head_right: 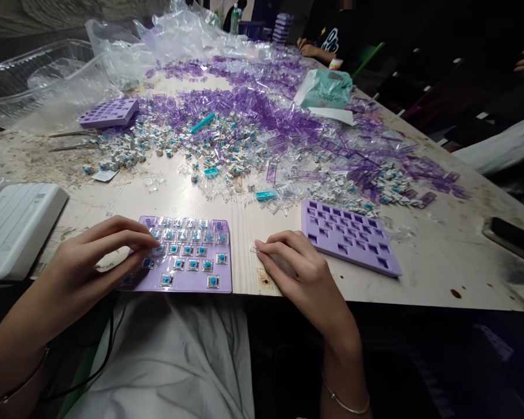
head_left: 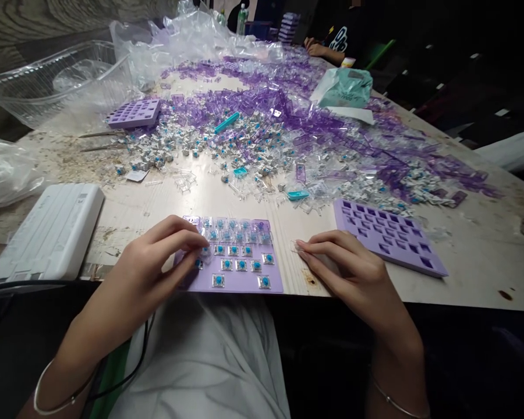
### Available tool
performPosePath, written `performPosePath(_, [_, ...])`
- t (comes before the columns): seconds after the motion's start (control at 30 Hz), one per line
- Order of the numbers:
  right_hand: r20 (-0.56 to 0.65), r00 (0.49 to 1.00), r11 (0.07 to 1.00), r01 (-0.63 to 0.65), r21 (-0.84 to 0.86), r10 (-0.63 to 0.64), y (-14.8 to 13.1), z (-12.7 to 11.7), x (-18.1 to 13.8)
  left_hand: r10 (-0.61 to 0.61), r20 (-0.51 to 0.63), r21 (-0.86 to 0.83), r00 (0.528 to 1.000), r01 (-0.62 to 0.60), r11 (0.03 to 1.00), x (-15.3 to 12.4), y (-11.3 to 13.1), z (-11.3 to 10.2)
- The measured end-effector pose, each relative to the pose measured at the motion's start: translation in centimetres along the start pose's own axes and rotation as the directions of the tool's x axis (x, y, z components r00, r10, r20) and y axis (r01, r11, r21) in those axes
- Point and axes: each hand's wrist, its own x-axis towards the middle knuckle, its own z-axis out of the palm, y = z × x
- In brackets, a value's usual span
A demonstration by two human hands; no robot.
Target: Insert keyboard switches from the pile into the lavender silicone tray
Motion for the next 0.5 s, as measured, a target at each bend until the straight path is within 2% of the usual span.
performPosePath(0.17, [-0.015, 1.000, 1.000, -0.004, 0.000, 0.004, 0.04, 0.00, -0.01, 0.003, 0.017, 0.039, 1.000, -0.003, 0.999, -0.37, 0.47, 0.00])
performPosePath(0.4, [0.011, 1.000, 0.999, 0.009, -0.048, -0.008, 0.08, 0.08, 0.10, -0.002, 0.047, -0.001, 0.999, 0.002, 1.000, 0.17, 0.05, 0.02])
performPosePath(0.5, [-0.075, 0.997, 1.000, 0.013, -0.027, -0.015, -0.70, -0.74, 0.01, 0.019, 0.007, 0.010, 1.000, -0.019, 1.000, 0.38, -0.05, 0.25])
